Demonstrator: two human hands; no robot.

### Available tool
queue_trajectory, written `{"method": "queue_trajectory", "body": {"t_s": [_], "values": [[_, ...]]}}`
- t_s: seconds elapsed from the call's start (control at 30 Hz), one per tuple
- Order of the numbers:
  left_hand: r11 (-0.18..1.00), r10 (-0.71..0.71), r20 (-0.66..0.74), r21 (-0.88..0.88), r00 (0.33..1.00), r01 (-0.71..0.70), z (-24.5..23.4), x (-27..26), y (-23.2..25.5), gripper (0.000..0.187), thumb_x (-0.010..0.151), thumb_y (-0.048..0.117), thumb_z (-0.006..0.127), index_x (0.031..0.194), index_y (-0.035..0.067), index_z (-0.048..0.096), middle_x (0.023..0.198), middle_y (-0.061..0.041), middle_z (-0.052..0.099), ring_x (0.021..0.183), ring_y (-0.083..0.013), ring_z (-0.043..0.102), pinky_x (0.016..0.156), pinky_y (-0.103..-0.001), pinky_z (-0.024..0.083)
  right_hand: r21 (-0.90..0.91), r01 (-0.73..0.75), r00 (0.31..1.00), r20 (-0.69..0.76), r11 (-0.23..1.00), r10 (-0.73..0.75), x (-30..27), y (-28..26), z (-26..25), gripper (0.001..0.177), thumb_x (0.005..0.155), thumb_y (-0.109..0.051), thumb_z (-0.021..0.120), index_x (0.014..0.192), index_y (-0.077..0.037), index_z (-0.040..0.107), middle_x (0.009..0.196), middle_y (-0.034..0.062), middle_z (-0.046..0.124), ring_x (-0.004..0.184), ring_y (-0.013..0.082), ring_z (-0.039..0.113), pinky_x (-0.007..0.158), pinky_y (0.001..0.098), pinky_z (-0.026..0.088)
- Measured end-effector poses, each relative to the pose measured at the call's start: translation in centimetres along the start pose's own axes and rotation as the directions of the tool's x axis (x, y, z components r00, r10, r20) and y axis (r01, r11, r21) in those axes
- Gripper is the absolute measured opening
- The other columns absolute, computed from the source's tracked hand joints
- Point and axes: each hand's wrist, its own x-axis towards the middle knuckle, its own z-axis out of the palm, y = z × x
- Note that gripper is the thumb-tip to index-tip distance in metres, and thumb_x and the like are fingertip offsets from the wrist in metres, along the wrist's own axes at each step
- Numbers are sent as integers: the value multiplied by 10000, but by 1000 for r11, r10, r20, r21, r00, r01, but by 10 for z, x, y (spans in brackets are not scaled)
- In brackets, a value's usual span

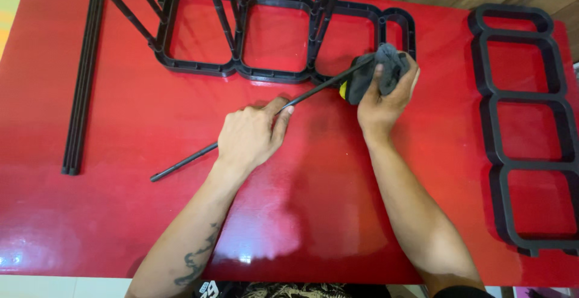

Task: The person uses a pipe cutter to cut a black metal rod on a red table. They rotate the rod and reposition it multiple times while cutting, then place the cut piece aside.

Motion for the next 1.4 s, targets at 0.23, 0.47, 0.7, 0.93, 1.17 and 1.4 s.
{"method": "queue_trajectory", "body": {"t_s": [0.23,0.47,0.7,0.93,1.17,1.4], "values": [[1000,-28,-4,13,1000,28,-2,0,-3,210,1020,329,578,1081,156,681,635,-157,657,568,-396,658,511,-533,508,50,163,952,254,985,-171,-17,-15,6,277,1042,-133,669,1287,-35,584,1205,185,606,1134,344,612,1000,421,511],[1000,0,29,29,1000,-1,3,-1,-1,219,1016,341,579,1062,147,669,653,-162,664,572,-408,655,508,-541,506,27,-9,1000,1,1000,9,3,-3,-2,297,1048,-10,599,1344,-36,593,1267,161,571,1192,328,643,1059,424,537],[999,-35,4,-11,999,35,-3,0,-3,218,1007,329,572,1094,160,677,674,-161,680,580,-407,660,520,-542,510,5,152,957,249,988,-148,-13,-11,4,287,1000,-17,648,1282,-35,600,1191,174,570,1124,353,611,986,432,513],[999,-20,64,29,998,18,6,-2,2,224,1023,337,580,1112,156,677,680,-155,681,598,-396,669,535,-532,518,24,-65,998,14,998,65,-3,13,3,300,1131,-161,616,1384,-34,516,1330,144,585,1278,288,602,1138,400,470],[993,79,-82,99,994,-71,28,-5,0,347,1018,268,591,1331,126,637,862,-102,702,651,-320,687,581,-450,562,522,-607,782,259,599,566,-49,-6,27,516,1083,-213,569,1528,-40,372,1464,96,531,1343,182,500,1164,326,375],[973,178,-36,152,983,-171,44,-8,5,483,1004,214,610,1480,151,563,867,-81,651,697,-261,678,612,-410,568,726,-633,617,265,268,741,7,22,-2,300,1045,-149,542,1330,-62,499,1197,74,657,1083,221,674,980,420,576]]}}
